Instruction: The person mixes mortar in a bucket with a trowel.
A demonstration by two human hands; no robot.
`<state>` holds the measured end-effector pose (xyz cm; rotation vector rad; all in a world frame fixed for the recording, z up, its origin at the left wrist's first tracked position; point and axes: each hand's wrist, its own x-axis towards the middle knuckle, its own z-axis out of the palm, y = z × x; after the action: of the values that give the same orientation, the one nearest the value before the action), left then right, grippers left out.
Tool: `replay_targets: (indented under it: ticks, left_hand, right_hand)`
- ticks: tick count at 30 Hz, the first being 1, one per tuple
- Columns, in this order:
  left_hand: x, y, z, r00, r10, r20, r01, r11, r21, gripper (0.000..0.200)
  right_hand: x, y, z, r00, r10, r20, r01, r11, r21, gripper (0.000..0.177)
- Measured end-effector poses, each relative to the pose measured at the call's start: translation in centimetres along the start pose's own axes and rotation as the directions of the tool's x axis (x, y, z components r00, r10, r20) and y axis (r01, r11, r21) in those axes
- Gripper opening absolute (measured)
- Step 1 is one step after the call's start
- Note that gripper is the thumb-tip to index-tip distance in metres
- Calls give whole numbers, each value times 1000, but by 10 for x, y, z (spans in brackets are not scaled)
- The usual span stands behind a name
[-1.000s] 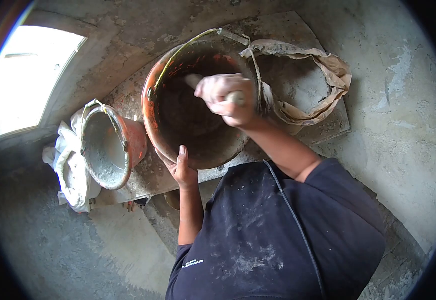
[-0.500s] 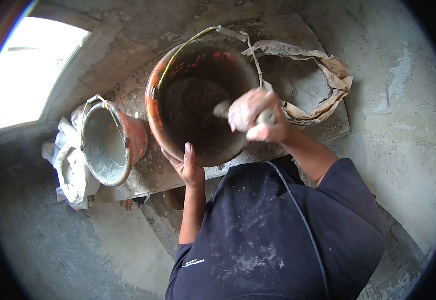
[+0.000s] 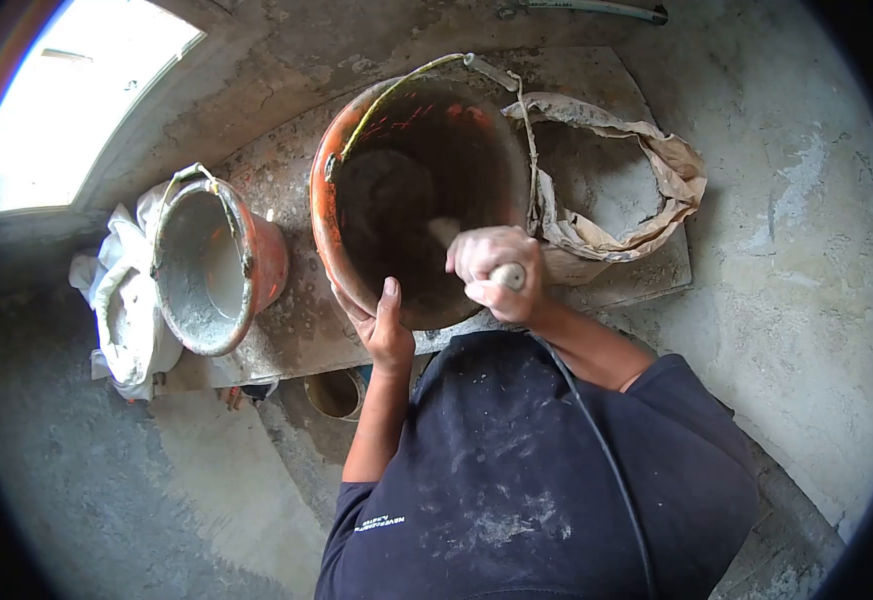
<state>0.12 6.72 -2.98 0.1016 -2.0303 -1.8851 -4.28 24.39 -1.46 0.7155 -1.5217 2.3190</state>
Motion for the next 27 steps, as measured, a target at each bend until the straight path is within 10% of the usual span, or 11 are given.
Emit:
replay_targets:
  ticks: [11, 15, 21, 27]
  left_hand:
    - [0, -1, -3, 997, -57, 43, 64, 981, -184, 84]
    - [4, -5, -1, 999, -10, 42, 17, 986, -166, 82]
    - [2, -2, -4, 999, 0, 42, 5, 992, -130, 78]
    - [5, -3, 3, 999, -22, 26, 27, 982, -186, 80]
  right_hand:
    - [43, 31, -11, 959, 102, -264, -57, 984, 171, 17]
    - [77, 36, -19, 965, -187, -184, 205, 976, 80, 15]
    - [33, 30, -19, 993, -120, 3, 120, 989, -91, 16]
    - [12, -20, 9, 998, 24, -59, -6, 955, 297, 16]
